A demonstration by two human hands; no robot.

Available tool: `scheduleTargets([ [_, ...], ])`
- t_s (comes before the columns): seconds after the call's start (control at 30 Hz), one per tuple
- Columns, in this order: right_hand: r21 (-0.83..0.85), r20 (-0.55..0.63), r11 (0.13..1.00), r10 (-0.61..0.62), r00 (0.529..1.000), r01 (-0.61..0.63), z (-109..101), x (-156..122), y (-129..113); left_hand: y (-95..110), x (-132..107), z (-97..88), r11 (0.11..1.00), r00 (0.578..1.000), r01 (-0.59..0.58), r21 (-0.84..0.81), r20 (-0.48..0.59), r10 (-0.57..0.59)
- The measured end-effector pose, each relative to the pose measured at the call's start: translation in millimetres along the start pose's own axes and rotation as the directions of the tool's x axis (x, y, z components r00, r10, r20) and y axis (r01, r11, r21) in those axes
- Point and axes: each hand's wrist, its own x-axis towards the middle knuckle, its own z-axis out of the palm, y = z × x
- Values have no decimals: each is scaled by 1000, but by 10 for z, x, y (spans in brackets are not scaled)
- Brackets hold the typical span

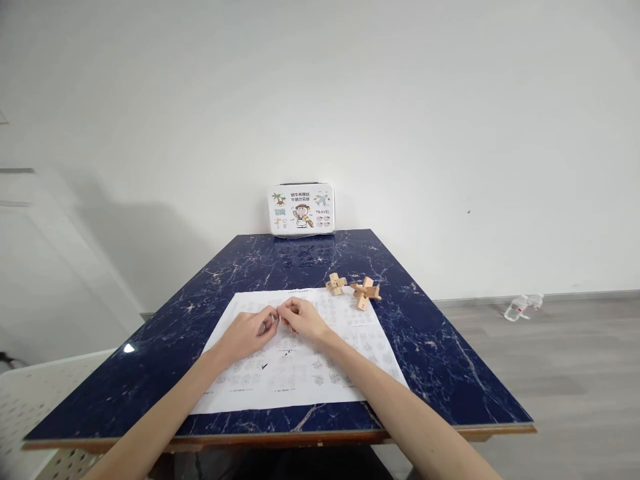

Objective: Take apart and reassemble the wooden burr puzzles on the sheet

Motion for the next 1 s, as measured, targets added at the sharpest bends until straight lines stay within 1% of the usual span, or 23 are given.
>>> scheduleTargets([
  [0.27, 126, -53, 992, 37, 998, -30, 5, -22, -47, -7, 3, -6, 1000, 1000, -4, -29, -2, 4],
  [0.4, 243, -107, 970, 62, 992, -35, -5, -19, -62, 0, 3, -16, 999, 1000, 2, -35, 1, -2],
  [0.53, 401, -190, 916, 91, 978, -7, -36, 38, -36, 13, 6, -26, 999, 1000, -3, -52, -11, 3],
  [0.63, 519, -301, 853, 117, 947, 59, -102, 83, -6, 26, 5, -43, 997, 1000, -12, -75, -8, 12],
  [0.73, 591, -434, 792, 151, 888, 154, -212, 98, 5, 30, 2, -56, 996, 1000, -22, -91, -4, 21],
  [0.8, 619, -497, 757, 175, 850, 207, -292, 91, -5, 23, 0, -53, 996, 1000, -27, -88, 0, 27],
  [0.9, 654, -546, 711, 208, 811, 257, -387, 76, -39, 4, -3, -42, 997, 999, -35, -68, -1, 36],
  [1.0, 682, -561, 675, 239, 792, 280, -447, 70, -65, -4, -10, -43, 997, 999, -37, -63, 0, 37],
])
